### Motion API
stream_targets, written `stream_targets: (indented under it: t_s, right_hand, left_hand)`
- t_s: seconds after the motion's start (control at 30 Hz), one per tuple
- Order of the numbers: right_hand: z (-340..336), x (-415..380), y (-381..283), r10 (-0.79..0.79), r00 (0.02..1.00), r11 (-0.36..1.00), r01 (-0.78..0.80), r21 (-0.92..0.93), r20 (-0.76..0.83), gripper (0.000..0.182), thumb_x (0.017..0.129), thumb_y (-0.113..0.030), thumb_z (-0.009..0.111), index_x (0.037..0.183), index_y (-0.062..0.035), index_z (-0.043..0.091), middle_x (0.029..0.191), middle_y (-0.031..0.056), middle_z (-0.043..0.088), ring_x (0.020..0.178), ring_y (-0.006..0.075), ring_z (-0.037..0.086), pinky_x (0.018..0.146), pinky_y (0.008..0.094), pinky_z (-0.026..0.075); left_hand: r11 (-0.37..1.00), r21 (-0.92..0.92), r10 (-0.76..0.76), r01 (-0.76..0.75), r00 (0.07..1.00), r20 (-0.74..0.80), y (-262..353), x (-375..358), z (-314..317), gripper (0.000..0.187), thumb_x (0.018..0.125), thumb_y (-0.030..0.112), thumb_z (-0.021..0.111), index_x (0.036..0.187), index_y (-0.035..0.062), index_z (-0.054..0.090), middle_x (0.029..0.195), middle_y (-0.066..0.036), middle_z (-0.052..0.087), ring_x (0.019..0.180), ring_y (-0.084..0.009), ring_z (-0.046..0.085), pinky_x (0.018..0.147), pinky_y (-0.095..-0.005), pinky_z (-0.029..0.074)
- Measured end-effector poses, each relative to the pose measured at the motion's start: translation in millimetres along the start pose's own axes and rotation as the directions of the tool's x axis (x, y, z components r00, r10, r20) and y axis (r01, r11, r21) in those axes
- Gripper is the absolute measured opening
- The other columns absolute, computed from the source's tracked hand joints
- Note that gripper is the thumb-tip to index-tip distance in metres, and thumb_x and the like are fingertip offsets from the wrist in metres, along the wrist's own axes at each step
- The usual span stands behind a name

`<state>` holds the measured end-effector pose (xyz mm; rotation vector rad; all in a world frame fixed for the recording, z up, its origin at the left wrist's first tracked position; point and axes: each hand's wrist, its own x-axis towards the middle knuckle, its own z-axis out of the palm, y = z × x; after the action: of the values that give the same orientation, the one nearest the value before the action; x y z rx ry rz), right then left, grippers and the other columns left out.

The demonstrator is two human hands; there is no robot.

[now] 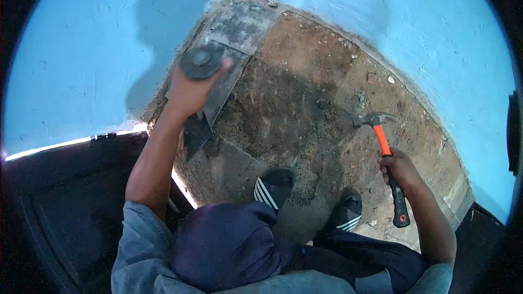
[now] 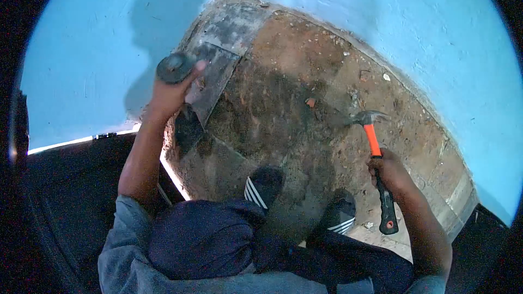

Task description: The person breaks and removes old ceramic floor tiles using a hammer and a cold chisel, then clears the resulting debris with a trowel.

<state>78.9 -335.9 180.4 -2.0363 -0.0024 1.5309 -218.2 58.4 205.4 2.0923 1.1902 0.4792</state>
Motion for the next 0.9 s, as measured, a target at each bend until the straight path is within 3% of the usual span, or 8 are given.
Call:
stream_targets:
  t_s: [0.17,0.27,0.47,0.57,0.67,0.77,0.87,0.9]
  right_hand:
    - [-21.2,10.7,-5.8,-0.157,0.981,0.953,0.120,-0.279,-0.115,0.030,0.085,-0.009,0.069,0.110,0.0028,0.056,0.068,0.0036,0.053,0.048,0.0140,0.054,0.045,0.0308,0.045]
    - [-37.5,36.3,-3.2,-0.286,0.953,0.889,0.227,-0.398,-0.095,0.034,0.085,-0.007,0.071,0.112,0.0054,0.056,0.069,0.0051,0.055,0.049,0.0150,0.057,0.045,0.0324,0.046]
    - [-36.6,72.5,-45.8,-0.278,0.961,0.841,0.247,-0.482,0.008,0.045,0.085,-0.013,0.073,0.124,0.0043,0.058,0.084,0.0148,0.067,0.059,0.0188,0.066,0.054,0.0354,0.052]
    - [-28.1,108.7,-61.2,-0.305,0.949,0.859,0.309,-0.407,0.078,0.042,0.087,-0.011,0.070,0.125,0.0023,0.058,0.086,0.0138,0.067,0.059,0.0179,0.065,0.056,0.0346,0.052]
    - [-24.5,145.2,-81.8,-0.337,0.936,0.829,0.345,-0.440,0.100,0.040,0.087,-0.008,0.069,0.125,0.0014,0.059,0.086,0.0129,0.067,0.062,0.0176,0.065,0.057,0.0338,0.052]
    - [-21.5,167.7,-107.6,-0.396,0.904,0.693,0.408,-0.594,0.159,0.043,0.086,-0.012,0.070,0.127,-0.0010,0.059,0.087,0.0152,0.068,0.068,0.0245,0.066,0.061,0.0398,0.053]
    - [-47.4,223.1,-88.1,-0.662,0.688,0.224,0.561,-0.797,0.298,0.043,0.087,-0.017,0.069,0.126,-0.0031,0.061,0.090,0.0184,0.069,0.076,0.0352,0.067,0.069,0.0476,0.053]
    - [-36.8,210.8,-100.1,-0.642,0.751,0.269,0.413,-0.870,0.158,0.035,0.081,-0.016,0.072,0.112,-0.0004,0.065,0.085,0.0234,0.066,0.084,0.0415,0.066,0.076,0.0466,0.051]
  left_hand:
    - [0.988,-0.130,0.115,-0.088,0.969,0.218,91.3,30.9,46.7,0.050,0.086,0.058,0.071,0.091,0.0082,0.068,0.086,-0.008,0.070,0.082,-0.0231,0.067,0.080,-0.0421,0.054]
    - [0.933,-0.180,0.349,-0.310,0.903,0.250,97.8,51.4,99.2,0.045,0.088,0.054,0.071,0.090,0.0092,0.069,0.084,-0.012,0.069,0.080,-0.0272,0.068,0.076,-0.0442,0.053]
    - [0.933,-0.080,0.340,-0.352,0.781,0.524,109.7,60.6,162.1,0.029,0.086,0.036,0.073,0.092,0.0079,0.068,0.092,-0.017,0.067,0.093,-0.0347,0.067,0.081,-0.0466,0.052]
    - [0.723,0.008,0.574,-0.690,0.608,0.549,52.0,53.2,213.9,0.039,0.082,0.026,0.073,0.115,0.0070,0.065,0.109,-0.012,0.066,0.112,-0.0320,0.061,0.095,-0.0477,0.048]
    - [0.557,0.132,0.514,-0.820,0.465,0.721,28.1,32.6,250.2,0.034,0.080,0.020,0.068,0.111,0.0068,0.064,0.114,-0.011,0.064,0.117,-0.0289,0.057,0.102,-0.0461,0.043]
    - [0.486,0.113,0.424,-0.866,0.347,0.836,23.6,6.4,248.4,0.039,0.081,0.020,0.066,0.117,0.0071,0.062,0.118,-0.009,0.062,0.122,-0.0272,0.053,0.105,-0.0473,0.039]
    - [0.596,0.099,0.515,-0.797,0.474,0.714,12.5,-27.9,236.8,0.037,0.090,0.017,0.058,0.126,0.0080,0.060,0.131,-0.012,0.057,0.133,-0.0322,0.048,0.111,-0.0511,0.037]
    - [0.636,0.113,0.478,-0.764,0.504,0.719,12.1,-38.2,225.7,0.038,0.090,0.017,0.058,0.127,0.0076,0.059,0.133,-0.012,0.057,0.134,-0.0321,0.047,0.112,-0.0509,0.036]
